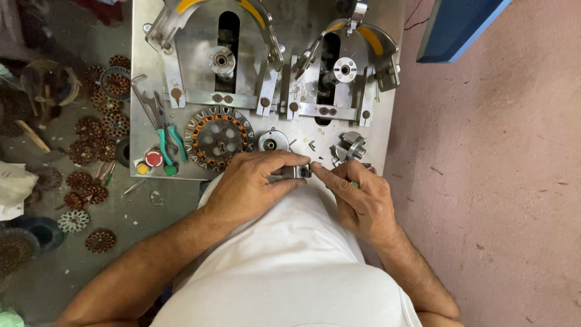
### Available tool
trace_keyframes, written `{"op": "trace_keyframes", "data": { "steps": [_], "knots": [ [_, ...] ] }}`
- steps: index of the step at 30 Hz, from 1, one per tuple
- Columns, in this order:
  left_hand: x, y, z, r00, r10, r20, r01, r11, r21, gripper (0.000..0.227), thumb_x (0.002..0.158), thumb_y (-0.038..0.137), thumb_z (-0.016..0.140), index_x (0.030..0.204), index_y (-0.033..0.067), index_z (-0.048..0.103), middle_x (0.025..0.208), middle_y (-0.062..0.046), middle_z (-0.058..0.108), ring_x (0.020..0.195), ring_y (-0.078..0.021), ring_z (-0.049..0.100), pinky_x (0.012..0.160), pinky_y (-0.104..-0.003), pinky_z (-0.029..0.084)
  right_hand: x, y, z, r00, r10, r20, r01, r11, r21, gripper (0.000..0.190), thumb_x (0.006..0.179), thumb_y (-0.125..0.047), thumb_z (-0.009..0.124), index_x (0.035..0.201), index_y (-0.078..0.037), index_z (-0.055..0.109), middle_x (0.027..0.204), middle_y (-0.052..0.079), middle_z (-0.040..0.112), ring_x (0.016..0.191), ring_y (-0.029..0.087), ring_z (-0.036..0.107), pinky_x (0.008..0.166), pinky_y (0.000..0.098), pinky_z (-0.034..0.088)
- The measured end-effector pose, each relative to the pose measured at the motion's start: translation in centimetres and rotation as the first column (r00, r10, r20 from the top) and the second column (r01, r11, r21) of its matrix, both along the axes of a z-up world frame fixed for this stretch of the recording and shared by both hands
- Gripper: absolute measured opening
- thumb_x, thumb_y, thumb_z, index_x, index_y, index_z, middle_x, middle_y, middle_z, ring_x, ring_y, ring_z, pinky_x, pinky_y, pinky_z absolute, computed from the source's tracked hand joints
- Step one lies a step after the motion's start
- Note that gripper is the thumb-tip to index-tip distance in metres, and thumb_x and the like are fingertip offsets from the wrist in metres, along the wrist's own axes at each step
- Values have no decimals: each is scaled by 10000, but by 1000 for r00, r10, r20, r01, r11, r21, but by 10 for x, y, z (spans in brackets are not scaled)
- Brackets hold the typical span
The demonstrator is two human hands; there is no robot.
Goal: The person assembles small metal components using a specialized machine. They pick up parts, insert them into the machine, and use a small tool to adjust or secure them. The process is repeated with several similar components.
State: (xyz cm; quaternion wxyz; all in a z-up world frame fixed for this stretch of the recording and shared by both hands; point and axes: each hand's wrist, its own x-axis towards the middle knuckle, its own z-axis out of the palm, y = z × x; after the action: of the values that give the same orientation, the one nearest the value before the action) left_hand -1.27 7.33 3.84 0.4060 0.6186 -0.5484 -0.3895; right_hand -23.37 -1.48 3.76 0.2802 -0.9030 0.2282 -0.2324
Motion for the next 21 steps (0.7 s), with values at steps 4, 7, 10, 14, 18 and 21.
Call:
{"op": "trace_keyframes", "data": {
  "steps": [4,7,10,14,18,21],
  "knots": [
    [-1,-7,-2,1000,16,21,-15,1000,-21,355,826,188,834,1156,93,744,1118,-92,781,959,-230,776,837,-331,621,1,-7,1,999,-4,-42,3,999,-44,520,853,114,691,1324,-108,697,767,8,534,624,107,544,523,289,484],
    [-3,-10,-3,997,32,66,-30,999,-21,354,820,185,834,1146,84,737,1111,-95,778,940,-236,772,824,-329,617,1,-7,7,994,1,-108,1,1000,16,528,821,72,716,1327,-76,691,736,27,480,571,113,500,480,305,467],
    [-6,-11,-4,994,58,96,-52,996,-66,349,826,175,827,1145,73,728,1119,-100,776,940,-237,773,820,-321,619,1,-7,14,985,58,-160,-56,998,20,564,792,44,706,1347,-52,671,797,19,511,653,131,524,531,334,472],
    [-8,-13,-8,991,95,92,-91,994,-53,337,838,180,833,1136,63,728,1109,-106,777,927,-227,783,793,-309,631,3,-9,12,990,12,-142,9,989,146,519,846,59,683,1350,-66,681,761,10,496,662,117,521,526,300,471],
    [-8,-14,-8,991,89,105,-79,992,-96,328,852,191,834,1121,43,720,1122,-104,774,947,-216,782,808,-302,636,3,-17,11,993,1,-117,38,940,338,457,879,64,659,1321,-53,687,752,-2,521,597,80,536,483,260,485],
    [-9,-15,-7,989,98,113,-83,989,-124,315,854,193,839,1104,41,722,1119,-96,779,954,-214,782,815,-302,634,3,-21,14,996,3,-93,36,907,420,402,902,46,686,1293,-43,704,716,-3,520,573,75,530,473,257,478]
  ]
}}
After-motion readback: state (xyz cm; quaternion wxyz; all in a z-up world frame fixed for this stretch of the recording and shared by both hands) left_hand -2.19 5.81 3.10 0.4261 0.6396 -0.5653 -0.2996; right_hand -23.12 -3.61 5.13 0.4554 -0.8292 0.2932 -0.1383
